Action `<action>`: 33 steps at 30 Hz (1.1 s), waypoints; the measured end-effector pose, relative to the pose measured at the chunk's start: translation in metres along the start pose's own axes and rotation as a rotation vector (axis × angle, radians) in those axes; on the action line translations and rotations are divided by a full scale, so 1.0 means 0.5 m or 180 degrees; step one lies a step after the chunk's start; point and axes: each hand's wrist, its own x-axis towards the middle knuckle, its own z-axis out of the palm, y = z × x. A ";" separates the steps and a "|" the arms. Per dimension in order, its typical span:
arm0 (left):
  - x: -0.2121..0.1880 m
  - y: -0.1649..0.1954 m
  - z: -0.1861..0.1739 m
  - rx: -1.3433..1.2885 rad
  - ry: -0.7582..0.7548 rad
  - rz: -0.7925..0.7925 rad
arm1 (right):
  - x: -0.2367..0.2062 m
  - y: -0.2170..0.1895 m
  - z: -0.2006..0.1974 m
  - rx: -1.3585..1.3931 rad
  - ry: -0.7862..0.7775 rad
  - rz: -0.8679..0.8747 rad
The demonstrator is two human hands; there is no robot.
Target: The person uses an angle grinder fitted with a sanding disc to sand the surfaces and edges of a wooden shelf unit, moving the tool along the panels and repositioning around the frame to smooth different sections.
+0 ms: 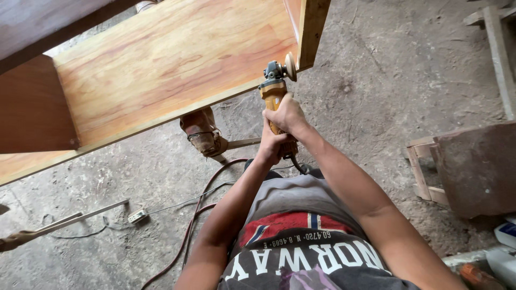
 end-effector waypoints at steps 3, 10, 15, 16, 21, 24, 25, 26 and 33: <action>0.024 -0.010 -0.010 0.0041 -0.0050 -0.0034 | 0.012 -0.001 -0.007 -0.0062 0.0009 0.0065; 0.053 -0.026 -0.026 -0.0089 -0.0098 -0.0015 | 0.035 -0.014 -0.015 -0.0233 -0.0100 0.0251; 0.058 -0.031 -0.024 -0.0074 0.0015 -0.0045 | 0.042 -0.010 -0.016 -0.0239 -0.0153 0.0217; 0.058 -0.032 -0.021 -0.0091 0.0040 -0.0057 | 0.043 -0.007 -0.019 -0.0251 -0.0167 0.0215; 0.055 -0.037 0.001 -0.0152 0.0018 -0.0022 | 0.050 0.001 -0.030 -0.0286 -0.0227 0.0183; 0.054 -0.040 0.012 -0.0155 0.0023 0.0060 | 0.052 0.006 -0.033 -0.0299 -0.0266 0.0191; 0.054 -0.042 0.015 -0.0164 0.0023 0.0091 | 0.053 0.009 -0.034 -0.0277 -0.0282 0.0216; 0.053 -0.044 0.016 -0.0163 0.0034 0.0115 | 0.052 0.012 -0.034 -0.0259 -0.0304 0.0240; 0.049 -0.049 0.028 -0.0123 0.0076 0.0129 | 0.052 0.017 -0.038 -0.0293 -0.0241 0.0211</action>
